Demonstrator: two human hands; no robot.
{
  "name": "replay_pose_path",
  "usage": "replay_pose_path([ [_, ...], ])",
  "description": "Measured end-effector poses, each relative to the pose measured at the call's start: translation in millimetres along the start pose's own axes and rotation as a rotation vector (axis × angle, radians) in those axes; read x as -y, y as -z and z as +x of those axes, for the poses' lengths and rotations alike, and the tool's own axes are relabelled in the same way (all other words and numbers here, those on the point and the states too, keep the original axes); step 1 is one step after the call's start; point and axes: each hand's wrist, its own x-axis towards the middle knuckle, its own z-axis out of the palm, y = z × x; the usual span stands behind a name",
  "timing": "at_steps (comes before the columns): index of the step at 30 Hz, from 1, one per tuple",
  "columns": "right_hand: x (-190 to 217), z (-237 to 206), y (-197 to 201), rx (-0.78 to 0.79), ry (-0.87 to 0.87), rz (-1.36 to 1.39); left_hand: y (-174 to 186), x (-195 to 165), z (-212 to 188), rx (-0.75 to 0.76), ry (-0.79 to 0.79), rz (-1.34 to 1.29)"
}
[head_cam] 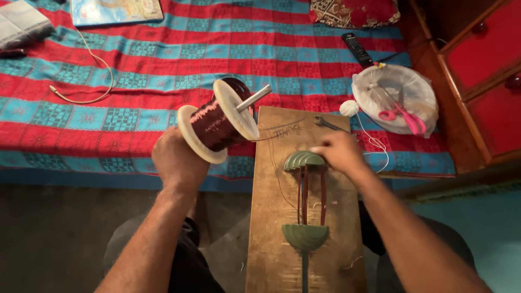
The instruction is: The person sits on the floor and hand-winds enameled copper wire from a spool onto a green plastic coil form mounted on a wooden board, holding the spool in one hand while guiding and looping the wire around the form with the other hand, repeating the winding motion throughout the episode.
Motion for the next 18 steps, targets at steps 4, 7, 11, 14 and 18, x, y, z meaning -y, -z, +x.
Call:
replay_pose_path([
  [4,66,-32,-27,-0.176,0.367,-0.262,1,9,2,-0.050,0.000,0.010],
  [7,72,-103,-52,-0.154,0.722,-0.252,6,9,4,-0.025,0.028,0.092],
  [11,41,-183,-83,-0.137,0.675,-0.067,10,-2,-1,0.131,-0.078,0.129],
  [14,2,-220,-108,-0.226,0.744,-0.021,8,-12,-2,0.219,-0.071,0.138],
  [18,-54,-233,-112,-0.406,0.163,0.146,10,-10,0,0.219,-0.002,0.097],
])
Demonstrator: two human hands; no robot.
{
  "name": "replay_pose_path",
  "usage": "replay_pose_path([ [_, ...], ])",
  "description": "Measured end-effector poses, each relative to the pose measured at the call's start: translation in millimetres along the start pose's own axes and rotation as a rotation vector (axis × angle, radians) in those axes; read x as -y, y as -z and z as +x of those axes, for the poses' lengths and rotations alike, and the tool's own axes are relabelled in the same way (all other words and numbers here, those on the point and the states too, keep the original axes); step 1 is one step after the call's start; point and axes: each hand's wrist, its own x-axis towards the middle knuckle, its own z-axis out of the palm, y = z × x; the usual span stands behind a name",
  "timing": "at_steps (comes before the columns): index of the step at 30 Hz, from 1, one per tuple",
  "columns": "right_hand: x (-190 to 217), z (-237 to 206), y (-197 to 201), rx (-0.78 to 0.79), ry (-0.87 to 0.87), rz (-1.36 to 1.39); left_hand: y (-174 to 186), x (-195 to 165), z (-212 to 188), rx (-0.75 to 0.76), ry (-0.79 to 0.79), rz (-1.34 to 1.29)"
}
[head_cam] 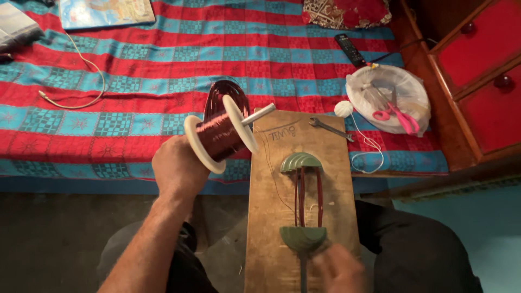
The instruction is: The person sits on the floor and hand-winds enameled copper wire from a spool onto a green plastic coil form mounted on a wooden board, holding the spool in one hand while guiding and looping the wire around the form with the other hand, repeating the winding motion throughout the episode.
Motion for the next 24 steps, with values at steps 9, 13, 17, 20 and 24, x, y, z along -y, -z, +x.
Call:
replay_pose_path([
  [9,-7,250,4,0.275,-0.030,-0.321,-8,15,4,-0.269,-0.005,-0.038],
  [13,54,253,-23,0.210,0.199,-0.330,-7,20,3,-0.422,-0.095,-0.176],
  [17,93,159,-29,0.256,0.521,-0.275,-1,21,5,-0.361,-0.014,-0.100],
  [20,90,81,-16,0.242,0.450,-0.187,3,17,-1,-0.221,-0.050,-0.030],
  [24,49,24,-12,0.255,0.477,-0.088,-2,4,-3,-0.026,-0.076,0.068],
])
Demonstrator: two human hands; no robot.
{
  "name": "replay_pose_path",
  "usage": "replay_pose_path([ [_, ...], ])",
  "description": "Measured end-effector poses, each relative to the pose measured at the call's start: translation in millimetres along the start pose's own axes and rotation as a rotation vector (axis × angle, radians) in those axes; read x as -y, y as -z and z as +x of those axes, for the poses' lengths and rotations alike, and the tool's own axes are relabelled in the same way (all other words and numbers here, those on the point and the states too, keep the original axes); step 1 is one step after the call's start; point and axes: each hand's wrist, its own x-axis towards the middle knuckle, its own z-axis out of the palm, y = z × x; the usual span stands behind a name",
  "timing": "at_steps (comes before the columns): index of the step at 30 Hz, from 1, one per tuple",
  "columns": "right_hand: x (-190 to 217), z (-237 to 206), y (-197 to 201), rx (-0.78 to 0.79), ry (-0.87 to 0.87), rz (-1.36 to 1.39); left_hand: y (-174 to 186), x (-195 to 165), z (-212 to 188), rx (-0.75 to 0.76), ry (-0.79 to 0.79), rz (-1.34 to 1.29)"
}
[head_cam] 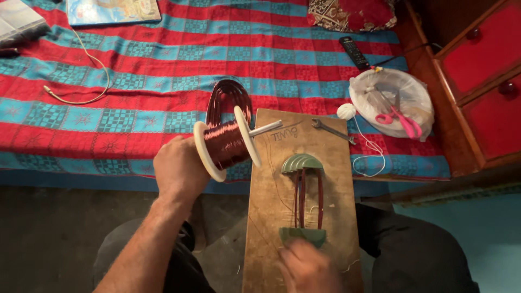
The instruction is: The person sits on the floor and hand-winds enameled copper wire from a spool onto a green plastic coil form mounted on a wooden board, holding the spool in one hand while guiding and looping the wire around the form with the other hand, repeating the winding motion throughout the episode.
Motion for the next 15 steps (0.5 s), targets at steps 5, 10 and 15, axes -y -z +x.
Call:
replay_pose_path([
  [5,-54,-51,4,-0.069,-0.628,0.157,-2,-1,5,0.058,0.121,-0.029],
  [10,-141,34,47,0.148,-0.929,0.109,-6,2,6,0.034,0.202,-0.070],
  [15,-145,183,59,0.139,-0.534,-0.109,-9,3,8,-0.094,0.167,-0.078],
])
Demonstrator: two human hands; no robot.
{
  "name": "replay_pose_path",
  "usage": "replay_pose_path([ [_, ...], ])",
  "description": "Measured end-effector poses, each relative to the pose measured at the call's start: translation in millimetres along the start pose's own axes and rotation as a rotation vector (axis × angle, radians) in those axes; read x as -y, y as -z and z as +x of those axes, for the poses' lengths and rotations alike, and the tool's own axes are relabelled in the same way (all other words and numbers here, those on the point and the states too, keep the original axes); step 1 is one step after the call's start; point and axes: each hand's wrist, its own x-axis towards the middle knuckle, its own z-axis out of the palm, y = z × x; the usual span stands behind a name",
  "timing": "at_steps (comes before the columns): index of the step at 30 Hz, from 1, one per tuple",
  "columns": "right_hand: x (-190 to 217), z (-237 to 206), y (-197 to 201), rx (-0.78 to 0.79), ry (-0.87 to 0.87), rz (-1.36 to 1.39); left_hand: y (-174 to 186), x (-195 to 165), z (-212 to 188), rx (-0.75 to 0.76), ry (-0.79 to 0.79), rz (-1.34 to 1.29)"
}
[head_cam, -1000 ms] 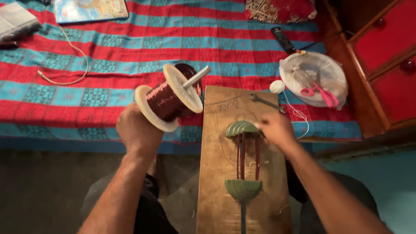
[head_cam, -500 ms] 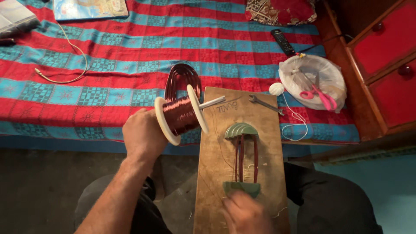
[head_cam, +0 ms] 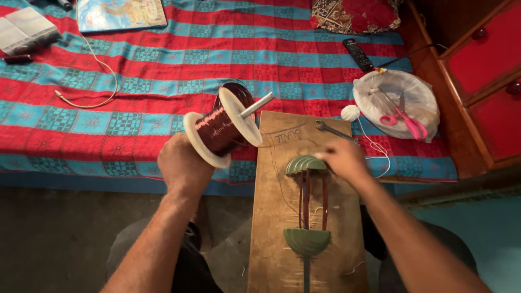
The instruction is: The person sits on the floor and hand-winds enameled copper wire from a spool onto a green plastic coil form mounted on a wooden board, holding the spool in one hand while guiding and looping the wire around the form with the other hand, repeating the winding motion throughout the episode.
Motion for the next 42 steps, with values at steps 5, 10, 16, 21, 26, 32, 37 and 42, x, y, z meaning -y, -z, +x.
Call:
replay_pose_path([
  [5,74,-36,-12,-0.077,0.418,-0.137,6,2,3,-0.028,0.034,-0.031],
  [10,74,-167,-41,-0.155,0.547,0.047,13,0,-2,0.039,-0.040,-0.013],
  [16,14,-236,-92,-0.255,0.509,0.085,6,-10,-6,0.186,-0.104,0.114],
  [21,-57,-196,-60,0.005,-0.369,0.066,5,-6,1,0.147,0.005,0.026],
  [26,-34,-48,-6,-0.030,-0.251,0.170,2,-2,-1,0.021,-0.079,0.001],
  [32,67,-11,-5,-0.087,0.243,-0.161,-4,3,1,-0.070,-0.085,-0.075],
  [37,94,-131,-35,-0.181,0.594,-0.088,1,5,3,-0.049,-0.065,0.019],
  [42,58,-223,-72,-0.150,0.484,0.139,5,-6,-8,0.118,-0.194,0.076],
])
